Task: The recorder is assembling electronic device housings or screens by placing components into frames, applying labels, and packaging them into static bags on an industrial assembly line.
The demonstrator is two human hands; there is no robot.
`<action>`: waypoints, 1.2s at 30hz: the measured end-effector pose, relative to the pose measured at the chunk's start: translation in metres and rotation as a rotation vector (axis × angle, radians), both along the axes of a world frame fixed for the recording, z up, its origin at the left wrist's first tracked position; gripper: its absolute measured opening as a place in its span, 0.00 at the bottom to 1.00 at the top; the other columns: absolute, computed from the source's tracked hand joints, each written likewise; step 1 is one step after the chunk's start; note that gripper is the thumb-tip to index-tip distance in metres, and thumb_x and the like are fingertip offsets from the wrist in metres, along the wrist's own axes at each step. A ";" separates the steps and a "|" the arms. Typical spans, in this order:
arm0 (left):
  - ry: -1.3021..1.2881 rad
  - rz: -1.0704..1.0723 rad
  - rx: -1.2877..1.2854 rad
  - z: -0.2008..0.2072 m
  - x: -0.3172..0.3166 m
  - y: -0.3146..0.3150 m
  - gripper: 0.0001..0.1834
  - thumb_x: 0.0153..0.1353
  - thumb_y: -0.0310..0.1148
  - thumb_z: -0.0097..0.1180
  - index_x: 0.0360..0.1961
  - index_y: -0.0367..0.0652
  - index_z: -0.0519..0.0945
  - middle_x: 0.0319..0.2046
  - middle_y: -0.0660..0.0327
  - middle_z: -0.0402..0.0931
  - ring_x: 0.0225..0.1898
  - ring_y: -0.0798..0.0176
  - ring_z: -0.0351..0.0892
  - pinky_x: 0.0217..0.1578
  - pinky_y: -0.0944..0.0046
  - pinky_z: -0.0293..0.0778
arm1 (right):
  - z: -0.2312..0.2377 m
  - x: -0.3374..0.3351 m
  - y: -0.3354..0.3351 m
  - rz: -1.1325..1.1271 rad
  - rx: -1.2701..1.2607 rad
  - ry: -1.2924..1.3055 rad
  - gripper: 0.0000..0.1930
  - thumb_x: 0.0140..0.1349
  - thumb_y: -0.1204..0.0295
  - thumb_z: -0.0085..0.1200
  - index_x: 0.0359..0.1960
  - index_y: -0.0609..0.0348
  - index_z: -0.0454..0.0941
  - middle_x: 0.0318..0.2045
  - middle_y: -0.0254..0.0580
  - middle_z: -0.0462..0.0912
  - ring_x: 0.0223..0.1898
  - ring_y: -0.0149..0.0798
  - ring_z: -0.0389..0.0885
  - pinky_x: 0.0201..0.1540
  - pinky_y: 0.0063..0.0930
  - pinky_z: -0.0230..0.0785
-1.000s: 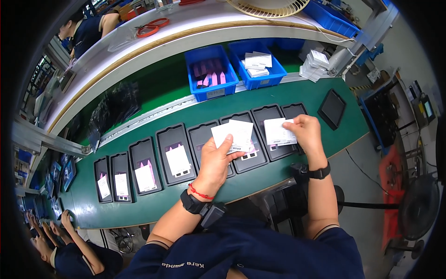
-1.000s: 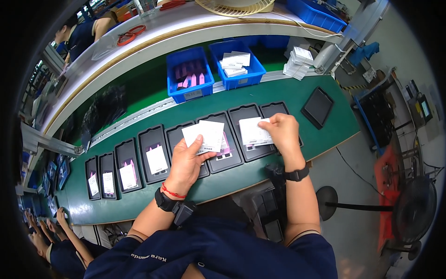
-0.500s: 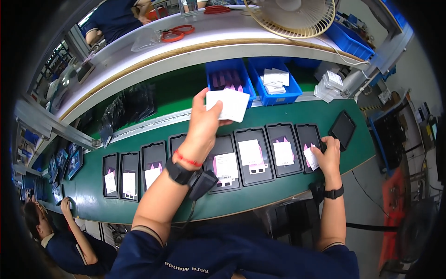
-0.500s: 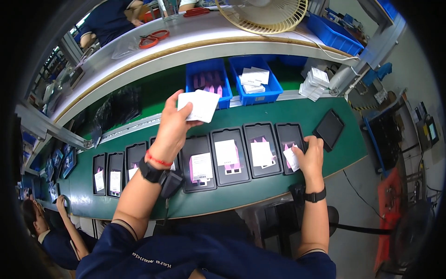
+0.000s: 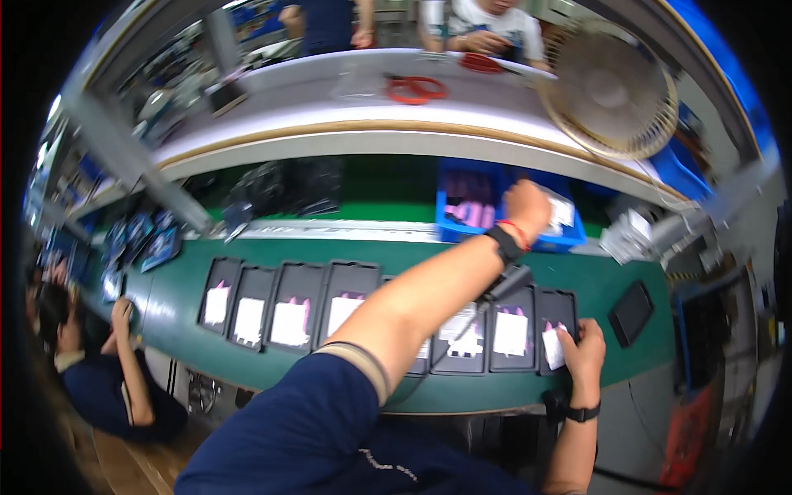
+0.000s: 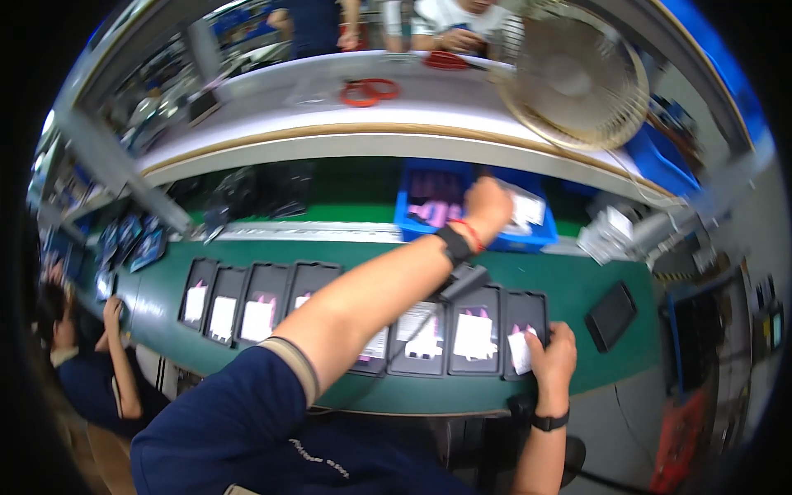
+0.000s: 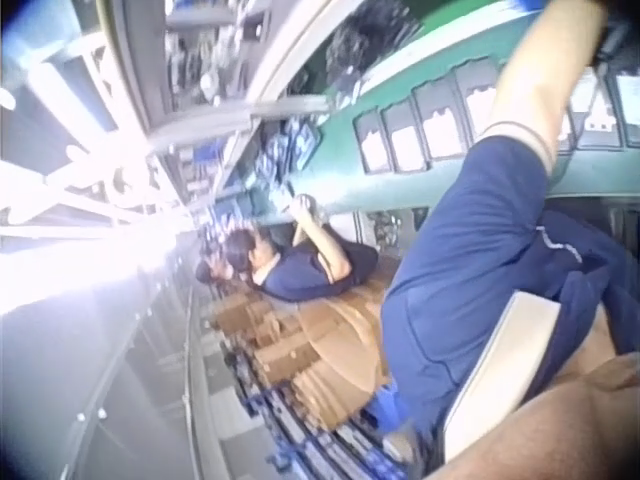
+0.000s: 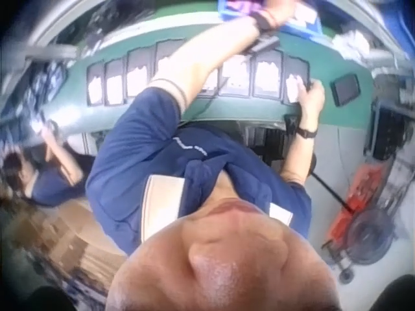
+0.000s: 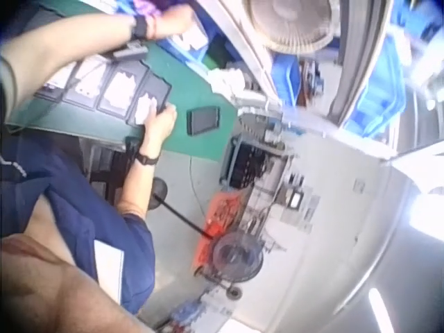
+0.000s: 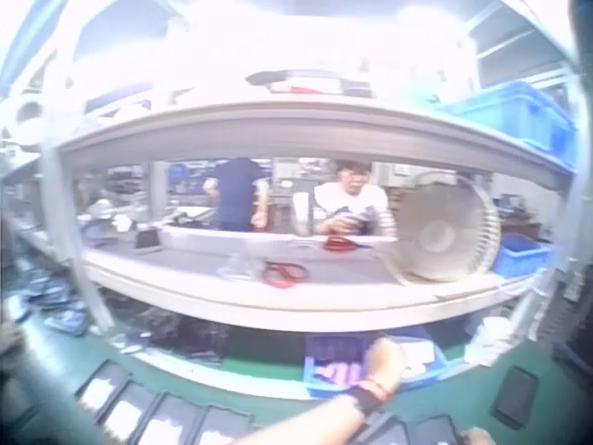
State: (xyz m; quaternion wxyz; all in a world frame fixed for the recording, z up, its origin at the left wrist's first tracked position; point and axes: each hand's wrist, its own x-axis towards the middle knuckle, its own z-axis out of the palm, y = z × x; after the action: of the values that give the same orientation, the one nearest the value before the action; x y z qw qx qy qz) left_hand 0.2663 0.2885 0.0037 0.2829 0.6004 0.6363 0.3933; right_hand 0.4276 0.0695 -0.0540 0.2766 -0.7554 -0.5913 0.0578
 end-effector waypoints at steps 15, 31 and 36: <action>0.646 -0.242 -0.112 0.038 -0.361 -0.138 0.15 0.47 0.31 0.58 0.37 0.35 0.81 0.38 0.45 0.78 0.45 0.45 0.76 0.47 0.55 0.72 | 0.030 -0.058 0.002 0.131 -0.032 -0.116 0.20 0.50 0.69 0.62 0.40 0.70 0.73 0.25 0.48 0.73 0.26 0.45 0.71 0.30 0.35 0.64; 0.790 0.024 0.032 -0.005 -0.544 -0.139 0.20 0.49 0.21 0.47 0.44 0.42 0.79 0.39 0.47 0.78 0.41 0.45 0.78 0.42 0.53 0.74 | 0.137 -0.418 0.107 1.157 -0.084 -0.285 0.15 0.49 0.64 0.61 0.32 0.64 0.79 0.32 0.53 0.81 0.38 0.53 0.79 0.41 0.42 0.71; 0.799 0.001 0.480 0.013 -0.553 -0.235 0.19 0.48 0.20 0.50 0.43 0.46 0.80 0.45 0.56 0.78 0.48 0.50 0.76 0.48 0.54 0.70 | 0.083 -0.524 0.174 1.300 -0.014 -0.294 0.28 0.44 0.71 0.58 0.51 0.65 0.71 0.51 0.58 0.73 0.54 0.54 0.71 0.57 0.40 0.64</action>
State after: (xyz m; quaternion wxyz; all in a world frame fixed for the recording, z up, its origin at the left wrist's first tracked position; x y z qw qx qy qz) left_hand -0.2864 0.0534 0.0166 -0.1314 0.7528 0.5868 0.2675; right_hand -0.0959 0.2434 0.0289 0.0971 -0.2469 -0.9575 0.1131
